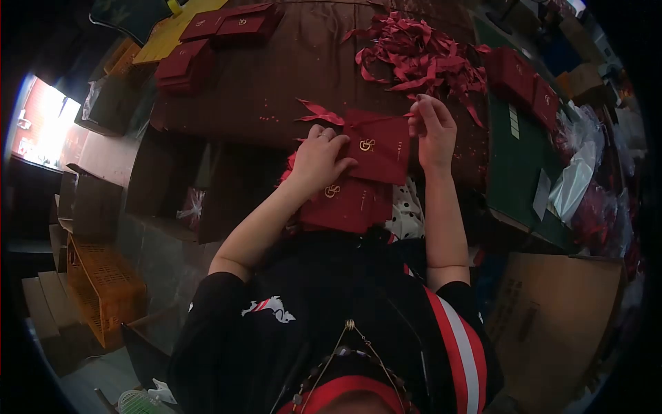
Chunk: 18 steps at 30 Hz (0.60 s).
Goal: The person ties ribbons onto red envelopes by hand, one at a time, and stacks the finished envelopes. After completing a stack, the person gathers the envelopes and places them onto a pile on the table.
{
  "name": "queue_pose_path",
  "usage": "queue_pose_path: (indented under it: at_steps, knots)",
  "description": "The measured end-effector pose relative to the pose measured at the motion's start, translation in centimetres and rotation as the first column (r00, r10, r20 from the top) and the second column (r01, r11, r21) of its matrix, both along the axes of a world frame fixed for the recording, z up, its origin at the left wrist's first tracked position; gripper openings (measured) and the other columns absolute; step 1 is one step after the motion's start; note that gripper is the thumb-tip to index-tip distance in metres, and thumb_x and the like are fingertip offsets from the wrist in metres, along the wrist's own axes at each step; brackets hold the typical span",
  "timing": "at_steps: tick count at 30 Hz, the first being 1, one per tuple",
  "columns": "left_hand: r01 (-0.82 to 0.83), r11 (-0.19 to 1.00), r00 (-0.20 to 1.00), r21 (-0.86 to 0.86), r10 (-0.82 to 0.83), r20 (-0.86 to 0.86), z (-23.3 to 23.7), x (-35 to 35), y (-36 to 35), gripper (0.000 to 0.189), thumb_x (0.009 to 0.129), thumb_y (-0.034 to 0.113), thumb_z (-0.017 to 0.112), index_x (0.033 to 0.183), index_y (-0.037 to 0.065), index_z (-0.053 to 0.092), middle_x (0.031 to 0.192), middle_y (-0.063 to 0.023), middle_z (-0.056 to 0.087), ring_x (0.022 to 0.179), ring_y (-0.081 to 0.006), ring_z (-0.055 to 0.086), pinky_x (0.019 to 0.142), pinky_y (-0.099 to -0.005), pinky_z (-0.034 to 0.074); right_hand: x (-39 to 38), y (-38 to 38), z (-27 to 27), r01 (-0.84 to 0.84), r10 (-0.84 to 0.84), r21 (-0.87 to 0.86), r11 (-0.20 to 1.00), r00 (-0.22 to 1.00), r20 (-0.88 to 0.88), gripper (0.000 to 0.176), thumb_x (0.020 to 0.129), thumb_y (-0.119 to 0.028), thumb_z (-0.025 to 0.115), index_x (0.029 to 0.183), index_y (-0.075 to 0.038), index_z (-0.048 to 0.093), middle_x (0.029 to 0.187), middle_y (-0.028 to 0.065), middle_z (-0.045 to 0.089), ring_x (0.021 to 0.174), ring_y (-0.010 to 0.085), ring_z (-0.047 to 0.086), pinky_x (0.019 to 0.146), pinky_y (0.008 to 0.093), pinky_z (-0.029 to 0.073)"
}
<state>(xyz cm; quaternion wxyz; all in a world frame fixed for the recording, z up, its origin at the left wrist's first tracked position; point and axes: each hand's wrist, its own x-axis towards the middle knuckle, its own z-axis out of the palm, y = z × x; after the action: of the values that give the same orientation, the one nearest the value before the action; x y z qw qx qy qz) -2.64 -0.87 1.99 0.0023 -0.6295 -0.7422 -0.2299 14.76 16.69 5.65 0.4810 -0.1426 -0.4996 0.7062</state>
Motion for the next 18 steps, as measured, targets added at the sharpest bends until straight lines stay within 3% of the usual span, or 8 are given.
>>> queue_pose_path:
  at_steps: [5,8,10,11,12,14,16,18]
  knots:
    - [-0.022,0.987,1.000,0.159,0.022,0.006,-0.9,0.1,-0.1,0.049,0.079,0.041,0.082,0.115,0.010,0.071,0.090,-0.0046,0.067,0.103,-0.0289,0.059,0.085,-0.0400,0.052,0.0,-1.2,-0.2,0.022,-0.026,0.054,0.998,0.996,0.091,0.014,0.098,-0.018,0.070,0.104,-0.005,0.071,0.086,-0.0007,0.067,0.070,0.0056,0.061,0.057,0.0217,0.047]
    - [-0.120,0.989,0.984,0.090,0.106,0.141,0.3,0.4,-0.3,0.046,0.078,0.041,0.083,0.108,0.009,0.071,0.084,-0.0034,0.067,0.096,-0.0280,0.059,0.083,-0.0389,0.051,-1.0,-2.8,-1.5,-0.063,0.002,0.197,0.978,0.956,0.293,0.014,0.099,-0.019,0.067,0.101,-0.005,0.069,0.083,-0.0022,0.066,0.069,0.0042,0.059,0.059,0.0215,0.046]
    - [-0.212,0.973,0.942,-0.091,0.229,0.247,0.9,0.5,-0.5,0.046,0.076,0.041,0.084,0.106,0.008,0.070,0.086,-0.0045,0.067,0.095,-0.0274,0.059,0.085,-0.0394,0.050,-1.6,-3.5,-3.1,-0.093,-0.054,0.285,0.954,0.881,0.471,0.016,0.098,-0.020,0.068,0.100,-0.005,0.069,0.081,-0.0014,0.067,0.071,0.0043,0.060,0.061,0.0224,0.047]
    - [-0.215,0.972,0.941,-0.094,0.231,0.247,0.8,0.5,-0.7,0.046,0.076,0.041,0.084,0.106,0.008,0.070,0.086,-0.0045,0.067,0.095,-0.0274,0.059,0.085,-0.0394,0.050,-1.6,-3.8,-3.8,-0.118,-0.048,0.274,0.954,0.845,0.533,0.016,0.096,-0.019,0.070,0.100,-0.004,0.069,0.081,0.0020,0.069,0.072,0.0080,0.063,0.063,0.0256,0.049]
    - [-0.211,0.975,0.946,-0.076,0.223,0.234,0.8,0.6,-0.9,0.047,0.076,0.041,0.084,0.106,0.008,0.070,0.087,-0.0048,0.067,0.095,-0.0273,0.059,0.085,-0.0396,0.050,-1.9,-3.7,-4.4,-0.122,-0.044,0.271,0.955,0.845,0.533,0.016,0.096,-0.019,0.070,0.100,-0.004,0.069,0.081,0.0020,0.069,0.072,0.0080,0.063,0.063,0.0256,0.049]
    - [-0.207,0.976,0.951,-0.067,0.217,0.222,0.6,0.7,-1.4,0.047,0.075,0.040,0.085,0.106,0.008,0.070,0.087,-0.0051,0.067,0.095,-0.0272,0.059,0.085,-0.0399,0.050,-2.5,-3.6,-6.1,-0.100,-0.151,0.441,0.892,0.854,0.498,0.015,0.095,-0.017,0.069,0.099,-0.003,0.069,0.083,0.0063,0.071,0.074,0.0131,0.067,0.066,0.0288,0.051]
    - [-0.188,0.971,0.968,0.148,0.158,0.195,0.1,0.8,-1.5,0.048,0.074,0.039,0.086,0.108,0.008,0.070,0.087,-0.0053,0.067,0.095,-0.0274,0.059,0.085,-0.0401,0.050,-2.5,-3.9,-5.2,-0.123,-0.141,0.439,0.890,0.842,0.521,0.013,0.095,-0.014,0.068,0.099,-0.001,0.068,0.085,0.0058,0.071,0.077,0.0120,0.067,0.069,0.0272,0.052]
    - [-0.187,0.960,0.973,0.207,0.152,0.173,-0.4,0.9,-1.4,0.047,0.074,0.037,0.086,0.108,0.008,0.071,0.088,-0.0052,0.067,0.095,-0.0272,0.059,0.086,-0.0400,0.050,-2.4,-4.1,-5.1,-0.143,-0.135,0.437,0.888,0.828,0.544,0.011,0.096,-0.010,0.067,0.099,0.000,0.067,0.087,0.0052,0.071,0.080,0.0110,0.067,0.072,0.0257,0.053]
